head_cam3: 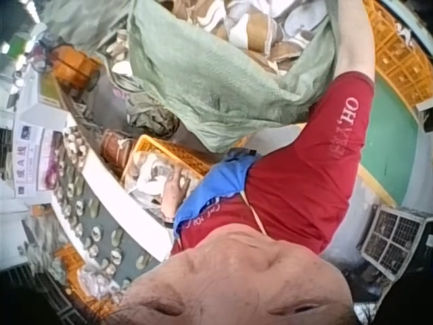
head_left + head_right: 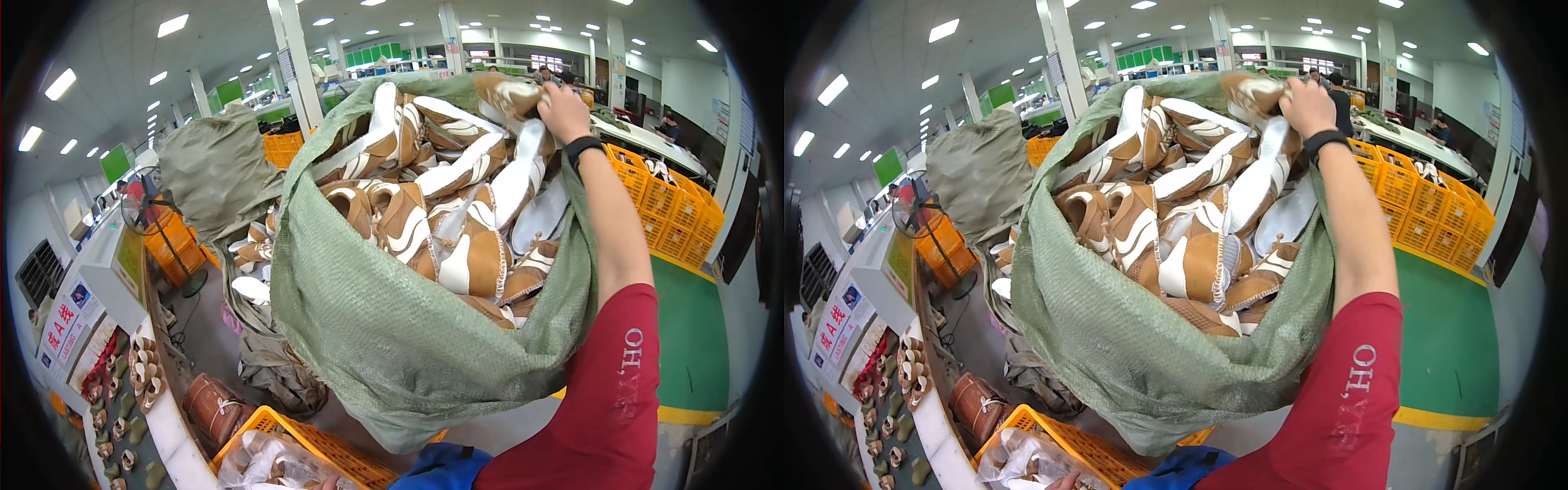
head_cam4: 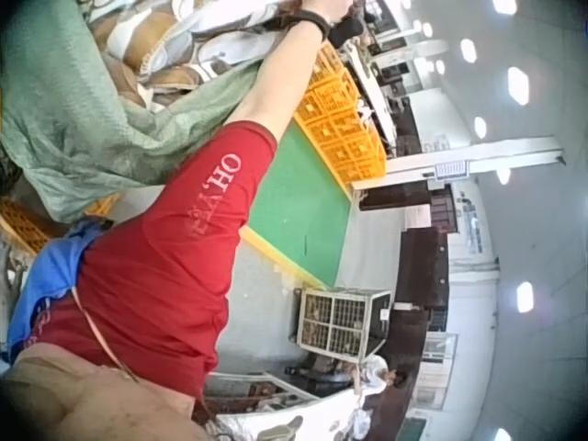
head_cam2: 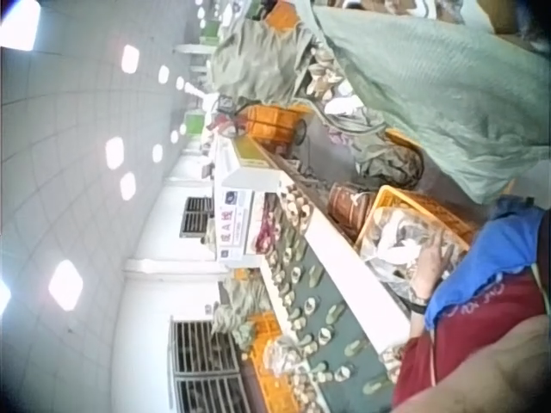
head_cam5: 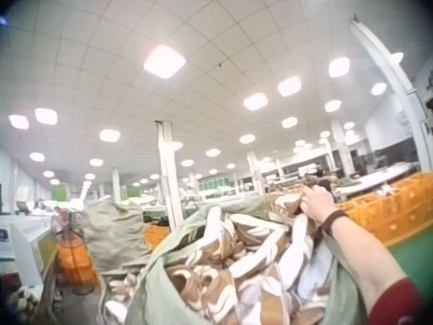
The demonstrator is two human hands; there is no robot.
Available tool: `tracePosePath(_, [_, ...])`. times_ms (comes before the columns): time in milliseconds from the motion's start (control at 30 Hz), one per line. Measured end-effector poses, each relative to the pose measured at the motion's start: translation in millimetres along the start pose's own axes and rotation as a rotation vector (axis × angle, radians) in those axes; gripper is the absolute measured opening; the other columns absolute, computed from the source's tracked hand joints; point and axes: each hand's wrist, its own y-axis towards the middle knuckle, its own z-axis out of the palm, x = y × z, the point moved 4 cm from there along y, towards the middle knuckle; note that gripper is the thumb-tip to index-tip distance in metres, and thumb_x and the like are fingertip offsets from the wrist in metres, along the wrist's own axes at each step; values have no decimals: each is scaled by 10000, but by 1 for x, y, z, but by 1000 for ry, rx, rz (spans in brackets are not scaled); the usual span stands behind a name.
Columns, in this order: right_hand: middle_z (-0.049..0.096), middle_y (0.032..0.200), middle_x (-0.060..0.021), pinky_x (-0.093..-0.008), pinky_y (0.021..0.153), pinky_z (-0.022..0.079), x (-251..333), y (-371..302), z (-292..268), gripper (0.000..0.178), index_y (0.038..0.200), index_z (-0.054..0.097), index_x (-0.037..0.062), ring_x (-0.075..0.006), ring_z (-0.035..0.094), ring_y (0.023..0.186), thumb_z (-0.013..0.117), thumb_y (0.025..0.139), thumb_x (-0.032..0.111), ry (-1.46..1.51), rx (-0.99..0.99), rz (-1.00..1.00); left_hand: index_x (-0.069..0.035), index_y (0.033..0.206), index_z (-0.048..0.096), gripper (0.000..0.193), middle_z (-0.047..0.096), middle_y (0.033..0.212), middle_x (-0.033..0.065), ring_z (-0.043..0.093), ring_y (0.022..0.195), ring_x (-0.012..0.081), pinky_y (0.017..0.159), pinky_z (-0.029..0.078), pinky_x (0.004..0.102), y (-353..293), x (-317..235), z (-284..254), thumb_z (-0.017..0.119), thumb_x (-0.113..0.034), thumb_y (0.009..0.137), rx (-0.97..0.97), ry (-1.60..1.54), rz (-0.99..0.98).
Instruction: Sorting shoe lasts and finished shoes on an assembly line.
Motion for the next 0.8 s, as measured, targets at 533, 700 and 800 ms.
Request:
tracePosePath(533, [595,1093,-182,-312,830,461,196,-64,-30,555,1197,531,56,-235,570,1014,563,809,451,914,863,-674,-63,1253,444,497,552,615,206,558,562,357,512,442,425,41,-15,15,601,-194,800,-19,41,234])
tracePosePath(700, [615,887,12,-289,719,481,113,-8,12,438,1040,603,85,-105,569,778,470,882,472,1067,1078,-47,-65,1245,452,491,558,637,209,556,574,368,523,445,431,31,-8,19,607,-188,796,-29,62,171])
tracePosePath(800, [646,854,-151,-374,758,491,44,5,83,207,886,635,28,-271,623,816,555,723,128,39,621,-482,-55,1227,459,470,571,730,234,567,641,384,559,453,448,30,-11,18,602,-191,800,-23,49,117])
